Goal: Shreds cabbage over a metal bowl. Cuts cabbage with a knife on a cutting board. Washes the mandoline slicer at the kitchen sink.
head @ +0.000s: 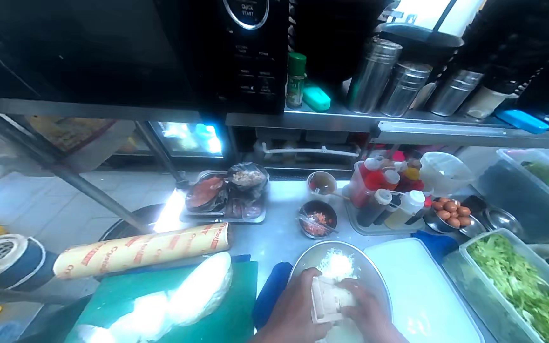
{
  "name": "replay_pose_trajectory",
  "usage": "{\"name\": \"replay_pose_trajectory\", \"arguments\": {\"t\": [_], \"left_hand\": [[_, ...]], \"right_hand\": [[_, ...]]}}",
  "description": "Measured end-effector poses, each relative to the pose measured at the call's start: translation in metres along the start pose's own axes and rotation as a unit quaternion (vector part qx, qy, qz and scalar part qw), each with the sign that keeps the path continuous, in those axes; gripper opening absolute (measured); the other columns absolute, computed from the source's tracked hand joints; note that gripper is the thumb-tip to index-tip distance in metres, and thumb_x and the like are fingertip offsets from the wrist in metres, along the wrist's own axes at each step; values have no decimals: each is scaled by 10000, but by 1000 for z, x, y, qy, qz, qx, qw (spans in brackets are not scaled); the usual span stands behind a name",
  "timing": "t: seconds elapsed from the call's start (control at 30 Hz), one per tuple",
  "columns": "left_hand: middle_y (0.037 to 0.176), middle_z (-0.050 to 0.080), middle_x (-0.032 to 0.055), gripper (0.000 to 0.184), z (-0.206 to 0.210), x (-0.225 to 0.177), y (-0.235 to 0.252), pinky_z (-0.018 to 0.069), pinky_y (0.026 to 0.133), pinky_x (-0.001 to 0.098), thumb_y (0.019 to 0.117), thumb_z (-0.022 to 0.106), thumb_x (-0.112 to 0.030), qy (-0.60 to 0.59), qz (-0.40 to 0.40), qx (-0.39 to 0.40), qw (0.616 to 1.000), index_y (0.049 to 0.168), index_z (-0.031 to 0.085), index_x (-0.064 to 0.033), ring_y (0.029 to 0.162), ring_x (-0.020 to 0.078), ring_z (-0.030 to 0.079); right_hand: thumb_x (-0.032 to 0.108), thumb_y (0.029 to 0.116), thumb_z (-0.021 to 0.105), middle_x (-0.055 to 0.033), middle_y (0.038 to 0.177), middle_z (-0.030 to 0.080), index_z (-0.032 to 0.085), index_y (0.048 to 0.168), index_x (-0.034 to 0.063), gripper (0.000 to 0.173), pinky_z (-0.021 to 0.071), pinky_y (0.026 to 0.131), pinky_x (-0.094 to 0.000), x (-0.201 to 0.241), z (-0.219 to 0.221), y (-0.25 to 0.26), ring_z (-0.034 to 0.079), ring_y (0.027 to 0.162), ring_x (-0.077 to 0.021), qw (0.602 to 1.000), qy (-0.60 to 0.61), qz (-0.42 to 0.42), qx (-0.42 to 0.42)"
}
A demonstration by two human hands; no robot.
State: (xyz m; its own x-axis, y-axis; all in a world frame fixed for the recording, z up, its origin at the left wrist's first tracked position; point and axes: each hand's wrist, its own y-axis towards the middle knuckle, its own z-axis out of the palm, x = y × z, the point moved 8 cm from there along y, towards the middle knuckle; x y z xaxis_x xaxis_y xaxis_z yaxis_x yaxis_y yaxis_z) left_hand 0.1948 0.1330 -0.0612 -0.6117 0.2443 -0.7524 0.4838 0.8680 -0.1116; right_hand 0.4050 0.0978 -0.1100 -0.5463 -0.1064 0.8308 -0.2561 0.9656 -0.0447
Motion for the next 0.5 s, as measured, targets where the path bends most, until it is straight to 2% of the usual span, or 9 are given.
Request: {"name": "replay_pose_trajectory", "arguments": {"t": [0.07,0.1,0.2,0.23,0.27,0.37,0.4,0.5], "left_hand": [[1286,646,35,1099,-2,1,-1,554,1005,432,588,913,-564,3,-2,5,1000,1489,396,-203,1158,179,645],[1305,638,49,1097,-1,0,-2,541,1024,434,598,912,-560,1,3,5,1000,1494,396,-195,1177,191,636],[1300,636,48,1085,2,-1,0,549,1010,435,606,898,-591,1,15,-7,1000,1486,400,-196,1166,192,637],[1292,637,36,1085,4,-1,0,558,998,430,605,892,-602,4,12,-2,1000,1484,394,-206,1154,180,642],[1287,637,26,1088,4,0,0,562,994,423,606,890,-609,8,10,3,1000,1485,385,-214,1149,169,644],[1299,639,28,1099,3,2,-2,545,1020,427,596,900,-588,15,17,2,1000,1490,384,-210,1167,171,638],[1314,633,42,1100,3,1,-3,535,1034,434,601,903,-579,14,19,3,1000,1494,386,-198,1183,185,632],[1310,629,31,1091,5,-1,-2,545,1020,428,602,890,-609,17,18,-5,1000,1486,394,-206,1177,179,631]], "right_hand": [[217,909,768,-57,1397,619,650,1358,161,468,506,1103,-416,-41,1,-5,583,1298,-172,999,-34,37,4],[213,908,769,-63,1404,616,651,1358,156,469,500,1109,-419,-40,0,-8,581,1305,-176,998,-35,42,11],[189,919,767,11,1439,587,651,1366,209,462,521,1102,-395,25,-4,-2,555,1329,-130,1000,18,-14,17],[173,919,766,15,1445,581,649,1368,209,465,530,1096,-396,33,-3,-3,552,1333,-133,999,33,-25,14],[168,917,764,5,1436,585,648,1366,202,465,538,1085,-393,25,-2,-4,560,1322,-138,999,30,-21,7],[211,913,755,-81,1402,608,641,1368,151,472,506,1095,-430,-42,3,-13,576,1303,-198,998,-33,46,10],[221,912,760,-87,1402,605,645,1364,154,472,506,1094,-431,-44,2,-15,574,1302,-205,998,-35,52,13],[212,909,778,-13,1405,570,649,1369,234,479,546,1049,-381,22,-3,-10,555,1293,-148,1000,22,-1,-5]]}}
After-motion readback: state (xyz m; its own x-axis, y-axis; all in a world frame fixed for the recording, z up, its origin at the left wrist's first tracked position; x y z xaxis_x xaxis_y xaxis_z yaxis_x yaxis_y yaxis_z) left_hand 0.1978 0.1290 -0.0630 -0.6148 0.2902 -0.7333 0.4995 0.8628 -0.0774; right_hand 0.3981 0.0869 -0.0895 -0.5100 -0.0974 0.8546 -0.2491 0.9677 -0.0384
